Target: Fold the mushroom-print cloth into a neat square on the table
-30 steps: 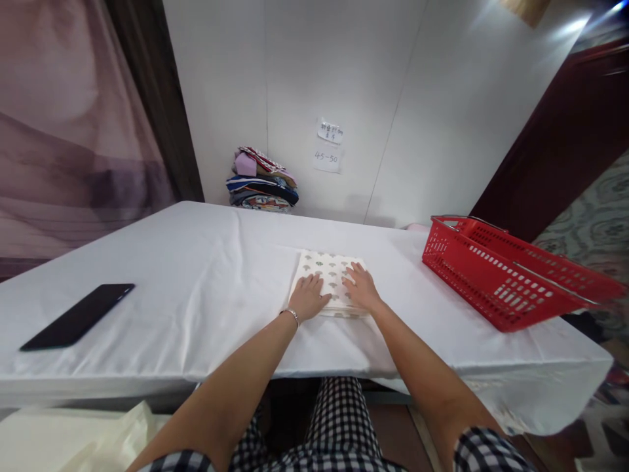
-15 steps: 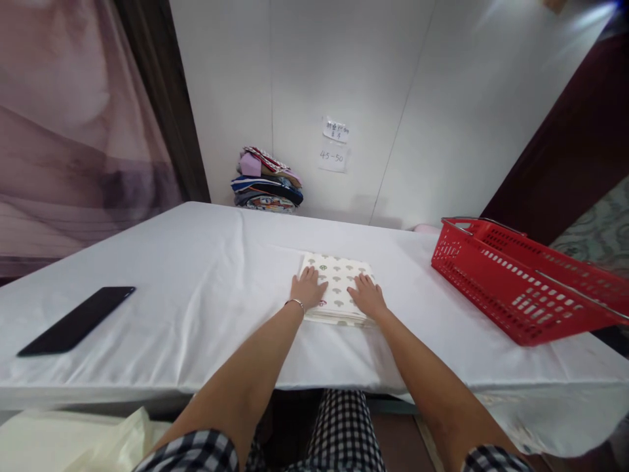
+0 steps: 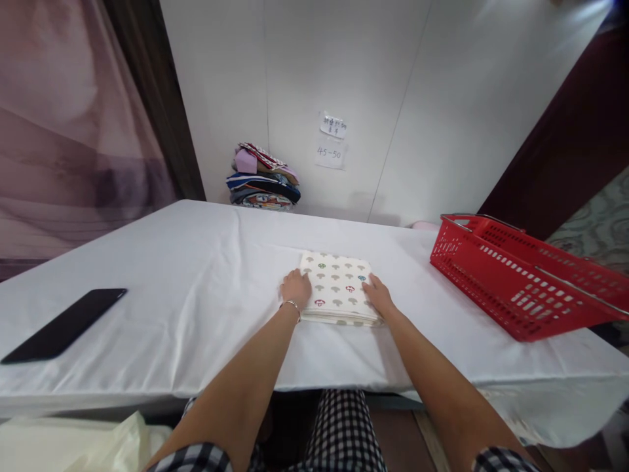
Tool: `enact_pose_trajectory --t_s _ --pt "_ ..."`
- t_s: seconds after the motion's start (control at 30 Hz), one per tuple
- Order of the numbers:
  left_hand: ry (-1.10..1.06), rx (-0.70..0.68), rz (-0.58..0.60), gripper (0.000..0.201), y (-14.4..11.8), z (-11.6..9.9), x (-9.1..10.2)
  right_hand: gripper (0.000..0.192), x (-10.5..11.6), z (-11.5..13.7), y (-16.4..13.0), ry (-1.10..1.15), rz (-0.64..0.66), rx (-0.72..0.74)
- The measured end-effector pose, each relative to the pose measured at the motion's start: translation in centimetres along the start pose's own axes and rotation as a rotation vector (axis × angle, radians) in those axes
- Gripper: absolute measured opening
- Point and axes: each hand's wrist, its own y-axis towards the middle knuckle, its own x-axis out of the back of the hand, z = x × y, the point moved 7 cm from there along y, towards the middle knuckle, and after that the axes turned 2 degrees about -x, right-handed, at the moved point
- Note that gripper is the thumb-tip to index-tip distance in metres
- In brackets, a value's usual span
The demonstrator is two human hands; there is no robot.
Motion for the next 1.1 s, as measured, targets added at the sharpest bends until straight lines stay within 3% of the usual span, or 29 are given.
enact_pose_trajectory --t_s 0.13,0.23,0.37,0.43,0.53,0.63,0.67,0.77,0.87,1.1 --pt "-0.023 0.021 0.016 0.04 0.0 0.4 0.2 0.054 0.5 -1.1 -0.4 0.295 0.057 -0.143" --pt "-0.047 0.059 0.073 0.045 0.4 0.7 0.4 0.053 0.7 -1.1 -1.6 0.37 0.131 -0.199" --pt "-0.053 0.011 0.077 0.048 0.5 0.2 1.9 0.048 -0.1 -0.9 -4.7 0.712 0.359 -0.342" --pt "-0.057 -0.168 0.033 0.045 -0.9 -1.4 3.1 0.044 -0.6 -0.7 -6.3 0.915 0.452 -0.426" --pt "-0.092 -0.57 0.013 0.05 -5.9 -4.4 4.3 0.036 -0.8 -0.6 -7.9 1.038 0.493 -0.526" --pt "-0.005 -0.971 0.115 0.074 -12.7 -6.2 3.5 0.031 -0.6 0.0 -8.5 1.089 0.478 -0.585" --pt "0.032 -1.03 0.122 0.079 -14.3 -6.3 3.1 0.03 -0.5 0.4 -8.7 1.104 0.467 -0.591" --pt "0.128 -0.978 0.032 0.073 -16.0 -5.8 2.1 0.028 -0.1 1.7 -8.9 1.139 0.434 -0.582" --pt "0.175 -0.87 -0.059 0.065 -15.2 -5.5 1.7 0.028 0.4 2.9 -9.3 1.171 0.405 -0.55" --pt "0.047 -0.805 -0.076 0.068 -12.6 -4.8 3.1 0.031 1.2 2.5 -11.1 1.163 0.336 -0.548"
